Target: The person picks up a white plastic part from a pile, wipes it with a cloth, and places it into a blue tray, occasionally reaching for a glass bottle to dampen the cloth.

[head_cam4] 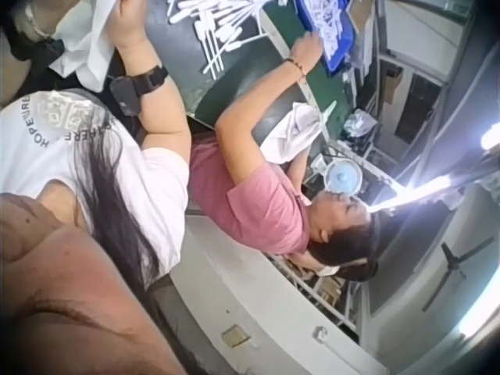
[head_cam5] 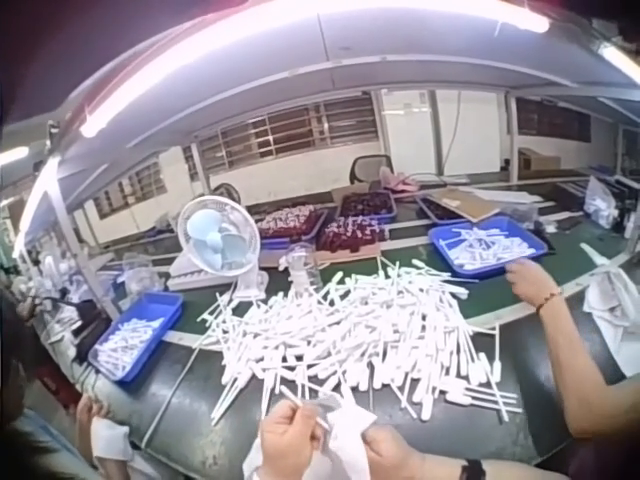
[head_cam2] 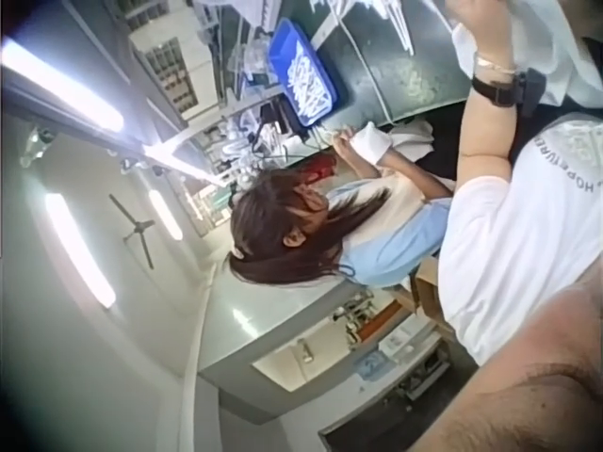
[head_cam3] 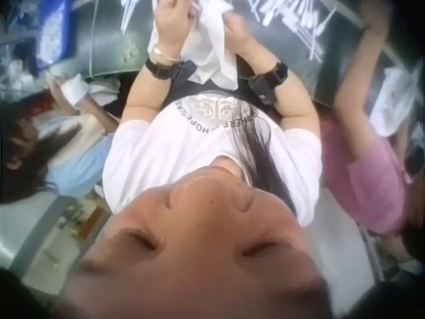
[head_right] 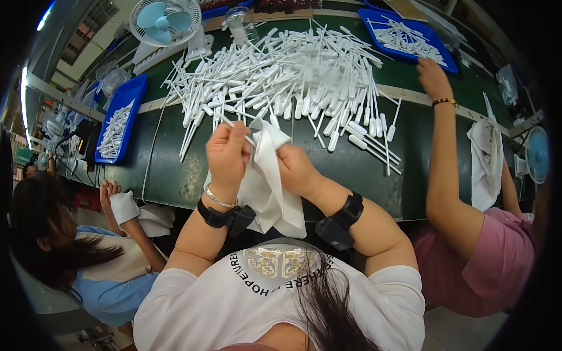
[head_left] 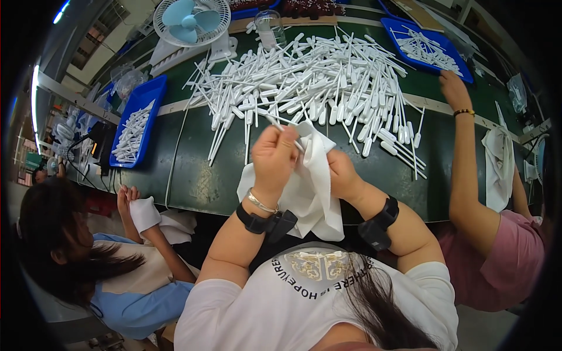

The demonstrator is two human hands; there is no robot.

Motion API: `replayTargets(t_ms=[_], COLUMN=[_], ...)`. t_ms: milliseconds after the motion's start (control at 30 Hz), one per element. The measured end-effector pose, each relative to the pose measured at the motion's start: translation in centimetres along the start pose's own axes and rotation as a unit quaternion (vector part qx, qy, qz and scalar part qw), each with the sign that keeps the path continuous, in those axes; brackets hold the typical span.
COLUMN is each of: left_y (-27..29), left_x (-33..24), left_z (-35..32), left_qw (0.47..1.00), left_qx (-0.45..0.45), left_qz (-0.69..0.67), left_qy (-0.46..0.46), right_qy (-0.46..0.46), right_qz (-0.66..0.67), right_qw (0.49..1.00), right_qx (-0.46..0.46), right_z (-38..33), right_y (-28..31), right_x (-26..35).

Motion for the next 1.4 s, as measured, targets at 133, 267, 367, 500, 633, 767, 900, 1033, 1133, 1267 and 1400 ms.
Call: replayTargets(t_ms=[133, 267, 367, 500, 633, 767, 900, 1033, 1133, 1267, 1400], left_y=[3.8, 4.1, 4.1, 4.3, 4.1, 1.1, -0.9, -0.5, 0.5, 0.1, -0.9], left_x=[-3.0, -3.7, -2.7, -2.1, -2.7, -2.2, -2.2, -2.7, -3.4, -3.8, -2.4], left_z=[1.7, 1.4, 0.9, 0.6, 0.1, -1.4, -2.9, -2.7, -2.2, -2.5, -3.4], left_qw=[0.993, 0.984, 0.983, 0.985, 0.993, 0.998, 0.984, 0.989, 0.987, 0.975, 0.971], left_qx=[-0.032, 0.023, 0.056, 0.050, 0.023, 0.006, 0.043, 0.063, 0.089, 0.135, 0.138], left_qz=[-0.108, -0.165, -0.164, -0.152, -0.086, 0.032, 0.134, 0.067, 0.002, -0.017, 0.079], left_qy=[-0.047, -0.067, -0.057, -0.060, -0.077, -0.059, -0.107, -0.117, -0.133, -0.176, -0.178], right_qy=[-0.013, -0.031, -0.049, -0.049, -0.063, 0.005, -0.032, -0.064, -0.091, -0.110, -0.132], right_qz=[-0.014, 0.178, 0.288, 0.346, 0.402, 0.140, 0.151, 0.198, 0.330, 0.343, 0.295], right_qw=[1.000, 0.983, 0.952, 0.926, 0.911, 0.990, 0.988, 0.978, 0.939, 0.933, 0.945], right_qx=[0.023, -0.035, -0.094, -0.141, -0.065, 0.004, 0.007, 0.009, -0.015, -0.026, -0.059], right_z=[-0.2, -0.5, -0.5, -0.5, 0.1, -0.5, -1.1, -1.1, -0.8, -0.7, -1.4], right_y=[0.0, 0.8, 1.9, 1.8, 0.1, -1.2, -1.6, -0.9, -0.6, -0.5, -1.1], right_x=[0.0, -1.8, -2.8, -1.8, -1.4, -0.1, 0.0, -0.7, -0.1, -0.5, -2.6])
Point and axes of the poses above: each hand's wrist, its own z-axis towards the middle knuckle, its own y-axis out of the back of the hand, x = y × z, the point moved 9 cm from there along z, towards the middle knuckle, and after that the axes turned 11 degrees about y, right-handed, at the moved point
